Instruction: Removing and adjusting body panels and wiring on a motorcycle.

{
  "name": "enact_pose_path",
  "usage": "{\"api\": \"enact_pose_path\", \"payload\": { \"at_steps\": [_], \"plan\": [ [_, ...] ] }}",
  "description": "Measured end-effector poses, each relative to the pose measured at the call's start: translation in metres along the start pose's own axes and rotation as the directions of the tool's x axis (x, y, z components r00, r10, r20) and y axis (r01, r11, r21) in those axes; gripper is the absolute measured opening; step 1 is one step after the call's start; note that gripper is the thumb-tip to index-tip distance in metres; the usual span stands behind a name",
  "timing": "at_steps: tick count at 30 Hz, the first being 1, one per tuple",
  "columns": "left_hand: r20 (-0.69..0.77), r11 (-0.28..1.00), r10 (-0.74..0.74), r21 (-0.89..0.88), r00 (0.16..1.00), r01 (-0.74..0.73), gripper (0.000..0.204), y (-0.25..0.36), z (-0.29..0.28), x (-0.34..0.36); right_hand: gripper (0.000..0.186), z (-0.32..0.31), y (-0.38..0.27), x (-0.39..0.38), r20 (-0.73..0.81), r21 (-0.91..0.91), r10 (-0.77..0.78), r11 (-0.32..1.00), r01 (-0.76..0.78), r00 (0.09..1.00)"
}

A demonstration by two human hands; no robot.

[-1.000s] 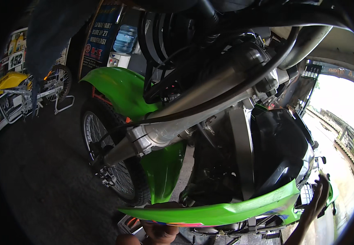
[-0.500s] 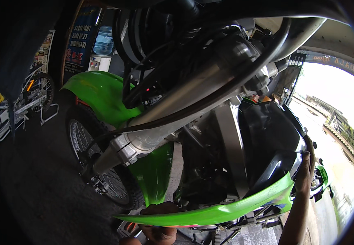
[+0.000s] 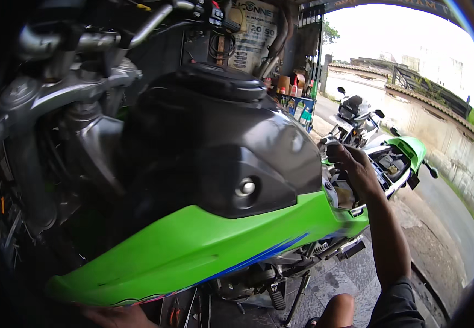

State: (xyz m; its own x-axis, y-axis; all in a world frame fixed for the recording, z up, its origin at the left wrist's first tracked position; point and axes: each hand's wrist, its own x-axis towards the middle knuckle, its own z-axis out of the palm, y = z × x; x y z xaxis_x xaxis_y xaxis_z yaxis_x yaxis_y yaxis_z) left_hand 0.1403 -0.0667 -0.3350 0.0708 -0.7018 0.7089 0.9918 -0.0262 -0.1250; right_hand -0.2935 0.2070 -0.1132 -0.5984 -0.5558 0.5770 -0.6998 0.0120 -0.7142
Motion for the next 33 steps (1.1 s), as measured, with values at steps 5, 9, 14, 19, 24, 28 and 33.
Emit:
{"api": "enact_pose_path", "payload": {
  "at_steps": [5,9,14,19,24,28,33],
  "plan": [
    [-0.480,0.848,0.341,0.527,0.808,-0.044,0.049,-0.024,0.084,0.021,0.046,-0.036,0.035,0.016,0.226,-0.025,0.247,0.968,-0.248,0.942],
    [-0.184,0.133,0.436,0.981,0.881,0.139,0.053,-0.038,0.166,0.038,0.029,-0.049,0.052,0.005,0.413,0.186,0.294,0.899,-0.396,0.862],
    [0.036,-0.800,0.053,0.599,0.998,0.021,0.060,-0.062,0.273,0.095,0.029,-0.048,0.036,-0.002,0.186,0.048,0.272,0.957,-0.285,0.944],
    [-0.686,-0.424,0.175,0.595,0.706,0.683,0.070,-0.101,0.269,0.197,0.044,-0.029,-0.004,-0.005,0.215,-0.362,0.526,0.826,-0.433,0.823],
    [-0.746,-0.483,0.251,0.456,0.616,0.748,0.077,-0.138,0.264,0.207,0.055,-0.011,-0.005,-0.002,0.202,-0.260,0.762,0.648,-0.716,0.616],
    [-0.690,-0.521,0.282,0.474,0.666,0.710,0.081,-0.153,0.264,0.193,0.051,-0.006,-0.001,0.003,0.062,-0.162,0.846,0.532,-0.831,0.530],
    [-0.795,-0.386,0.244,0.445,0.555,0.808,0.081,-0.161,0.272,0.191,0.049,-0.003,-0.005,0.002,0.016,-0.177,0.844,0.529,-0.830,0.535]
  ]
}}
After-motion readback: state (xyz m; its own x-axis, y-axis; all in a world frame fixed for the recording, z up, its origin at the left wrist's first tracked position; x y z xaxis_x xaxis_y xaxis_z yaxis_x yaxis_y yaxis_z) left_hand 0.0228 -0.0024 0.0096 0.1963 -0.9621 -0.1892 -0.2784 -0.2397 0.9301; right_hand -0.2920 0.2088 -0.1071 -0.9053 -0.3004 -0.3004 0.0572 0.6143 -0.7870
